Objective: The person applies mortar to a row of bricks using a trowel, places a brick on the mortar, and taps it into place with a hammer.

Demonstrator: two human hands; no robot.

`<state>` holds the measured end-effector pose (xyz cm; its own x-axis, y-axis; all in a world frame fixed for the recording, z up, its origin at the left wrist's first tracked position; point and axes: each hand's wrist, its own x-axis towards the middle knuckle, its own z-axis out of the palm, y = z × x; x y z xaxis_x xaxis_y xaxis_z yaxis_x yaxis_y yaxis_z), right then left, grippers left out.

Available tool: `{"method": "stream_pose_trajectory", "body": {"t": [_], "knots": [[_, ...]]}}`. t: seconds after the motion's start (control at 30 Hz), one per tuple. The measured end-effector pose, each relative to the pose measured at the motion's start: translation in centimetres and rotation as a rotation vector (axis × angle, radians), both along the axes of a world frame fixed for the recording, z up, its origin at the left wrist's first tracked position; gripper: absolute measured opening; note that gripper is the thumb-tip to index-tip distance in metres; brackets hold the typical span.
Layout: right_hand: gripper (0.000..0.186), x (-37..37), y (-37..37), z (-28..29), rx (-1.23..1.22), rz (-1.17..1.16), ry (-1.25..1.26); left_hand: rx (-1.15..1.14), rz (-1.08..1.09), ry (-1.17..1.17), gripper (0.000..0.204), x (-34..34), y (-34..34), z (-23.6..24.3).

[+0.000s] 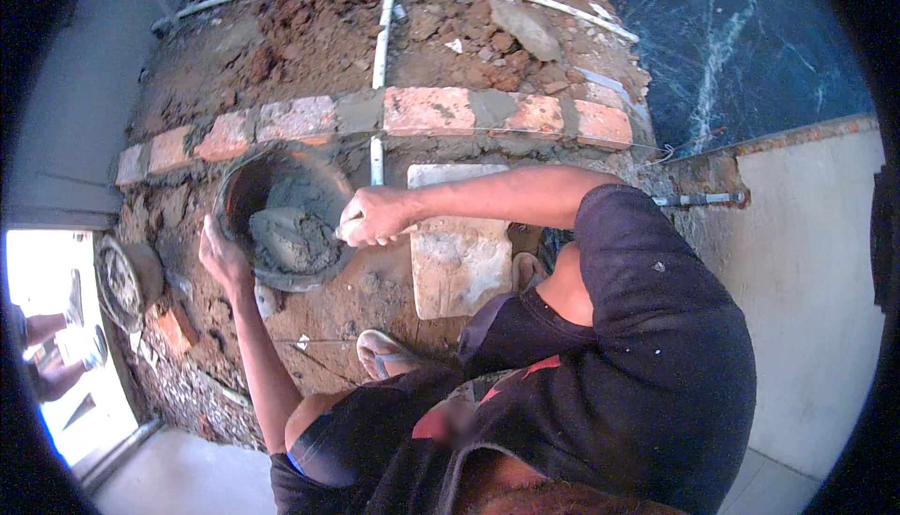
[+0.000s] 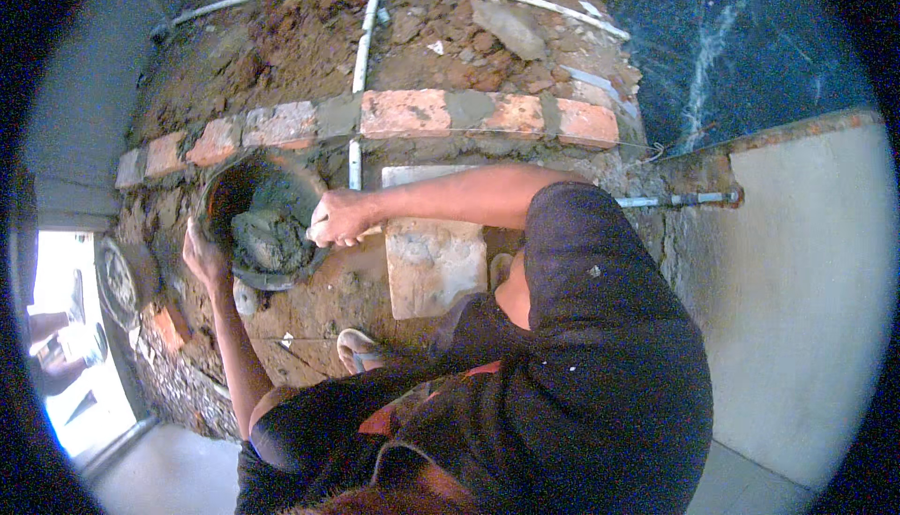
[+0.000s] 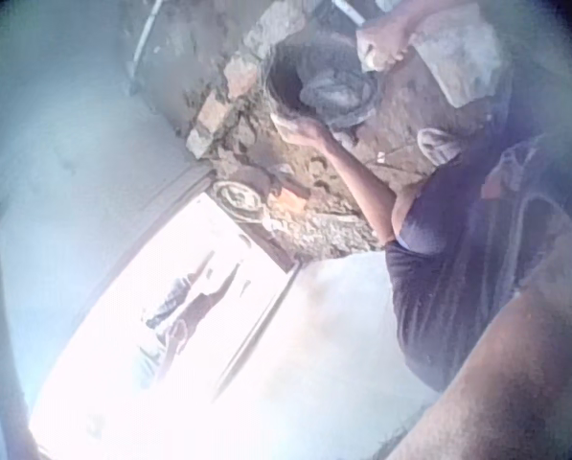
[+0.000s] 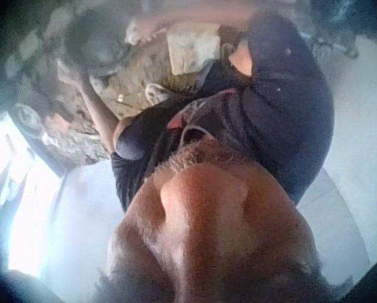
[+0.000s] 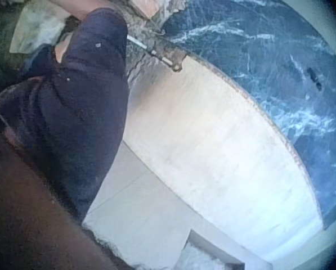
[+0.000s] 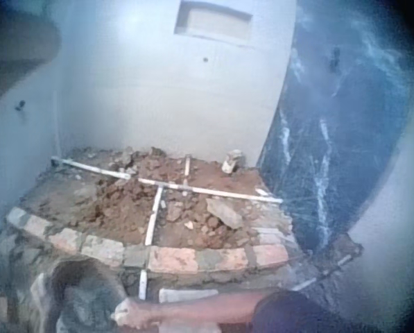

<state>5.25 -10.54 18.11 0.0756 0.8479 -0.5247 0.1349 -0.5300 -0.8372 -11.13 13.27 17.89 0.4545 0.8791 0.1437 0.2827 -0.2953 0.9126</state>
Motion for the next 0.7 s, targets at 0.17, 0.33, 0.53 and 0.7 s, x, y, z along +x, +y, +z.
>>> {"method": "stream_pose_trajectory", "body": {"t": [0.17,0.33,0.53,0.7], "knots": [[0.031,3.4,-3.3,-2.3,0.486,0.083,-0.443,-0.029,-0.004,0.025,0.046,-0.6,1.3,-1.6],[0.03,5.6,-8.4,2.1,0.37,-0.066,-0.447,0.441,-0.087,0.525,0.047,-2.4,4.1,-2.5],[0.044,7.0,-18.7,2.7,0.263,-0.381,-0.555,0.153,0.11,0.236,0.057,-3.5,5.7,-3.3],[0.038,7.1,-27.8,4.5,0.104,-0.83,-0.346,-0.103,0.101,0.218,0.061,-3.5,4.3,-2.0]]}}
